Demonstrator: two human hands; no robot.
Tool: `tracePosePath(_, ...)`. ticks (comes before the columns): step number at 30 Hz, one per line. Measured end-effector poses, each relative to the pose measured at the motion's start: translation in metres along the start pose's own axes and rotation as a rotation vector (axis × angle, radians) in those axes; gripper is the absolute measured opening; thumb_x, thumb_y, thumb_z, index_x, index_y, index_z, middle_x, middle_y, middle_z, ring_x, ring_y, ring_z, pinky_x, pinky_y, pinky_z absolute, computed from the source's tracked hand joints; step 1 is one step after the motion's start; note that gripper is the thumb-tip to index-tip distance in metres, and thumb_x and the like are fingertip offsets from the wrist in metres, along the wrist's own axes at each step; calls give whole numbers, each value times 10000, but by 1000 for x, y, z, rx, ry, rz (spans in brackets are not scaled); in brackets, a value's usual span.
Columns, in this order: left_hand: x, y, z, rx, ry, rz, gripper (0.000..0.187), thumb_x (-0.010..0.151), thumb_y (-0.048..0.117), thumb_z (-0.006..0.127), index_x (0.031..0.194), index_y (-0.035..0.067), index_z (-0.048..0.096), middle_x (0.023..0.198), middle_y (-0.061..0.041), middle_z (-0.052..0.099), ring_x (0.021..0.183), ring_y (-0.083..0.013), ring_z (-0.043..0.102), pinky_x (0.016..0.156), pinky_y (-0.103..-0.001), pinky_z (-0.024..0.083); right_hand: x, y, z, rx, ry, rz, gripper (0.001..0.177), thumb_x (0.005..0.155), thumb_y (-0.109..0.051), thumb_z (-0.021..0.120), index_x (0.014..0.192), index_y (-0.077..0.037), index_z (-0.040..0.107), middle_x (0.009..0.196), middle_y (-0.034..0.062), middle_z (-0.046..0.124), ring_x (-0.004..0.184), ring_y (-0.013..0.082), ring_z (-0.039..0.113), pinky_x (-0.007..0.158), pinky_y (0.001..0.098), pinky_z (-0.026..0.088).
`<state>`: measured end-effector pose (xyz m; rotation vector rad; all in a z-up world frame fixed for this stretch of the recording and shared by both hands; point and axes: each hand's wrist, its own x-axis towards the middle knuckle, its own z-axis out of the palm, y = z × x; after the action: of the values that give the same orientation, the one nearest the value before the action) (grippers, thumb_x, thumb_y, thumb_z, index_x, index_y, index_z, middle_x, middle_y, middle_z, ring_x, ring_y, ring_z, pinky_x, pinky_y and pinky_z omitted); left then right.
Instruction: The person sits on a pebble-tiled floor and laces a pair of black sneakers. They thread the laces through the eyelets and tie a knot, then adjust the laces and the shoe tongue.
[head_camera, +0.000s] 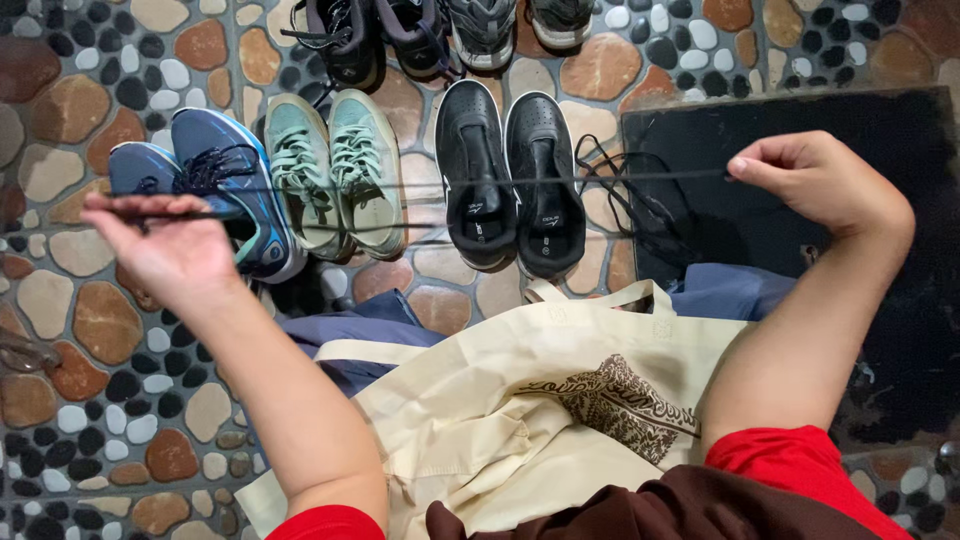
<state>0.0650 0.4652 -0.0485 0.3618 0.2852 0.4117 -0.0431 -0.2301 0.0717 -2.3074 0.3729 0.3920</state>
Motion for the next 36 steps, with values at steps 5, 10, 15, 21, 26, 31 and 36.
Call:
tracePosePath(5,-2,-12,6,1119,206,330,282,988,363,720,1126,128,789,946,8,657,808,-104,579,656,-285,382,-2,-39,15,-51,87,-179,283,1038,-292,676,1080,-23,753,868,-5,674,793,78,556,689,297,474)
tracePosePath(10,-58,-102,50,1863,-410,1031,649,1051,212,734,1475,-97,351,1512,-326,417,1413,-465,390,1181,-513,286,12,-121,110,153,62,-479,224,1014,-248,673,1036,-46,768,816,-19,675,744,74,569,648,286,484)
tracePosePath(15,-143,-182,87,1123,-1036,-199,272,1118,245,501,1115,24,661,1076,-44,677,896,-103,625,833,-285,542,3,-178,177,244,-77,-630,211,995,-231,674,1005,-32,741,775,51,701,708,87,604,643,287,511)
tracePosePath(21,-121,-167,90,1346,-839,-203,379,1091,303,637,830,29,630,710,50,523,667,-59,475,590,-274,409,11,-162,159,98,-98,-658,210,1012,-216,645,1051,-26,725,840,122,729,740,142,674,699,319,533)
tracePosePath(26,-78,-141,75,1587,-587,132,401,1078,375,596,850,49,644,664,-31,541,614,-146,499,572,-357,412,28,-138,140,15,2,-554,226,1023,-225,629,1054,-20,719,841,129,723,726,145,663,690,324,525)
tracePosePath(31,-51,-115,63,1989,-328,481,474,1116,377,612,807,18,641,718,-178,607,638,-354,542,601,-476,421,43,-120,130,-46,-26,-317,239,1026,-249,649,1051,-31,744,763,147,692,679,187,589,649,353,496)
tracePosePath(36,-61,-133,80,1835,-581,952,270,998,309,665,979,42,702,972,-168,725,891,-365,687,802,-466,530,62,-125,161,26,111,-609,174,998,-170,690,1072,-26,753,872,119,718,758,144,639,701,316,524)
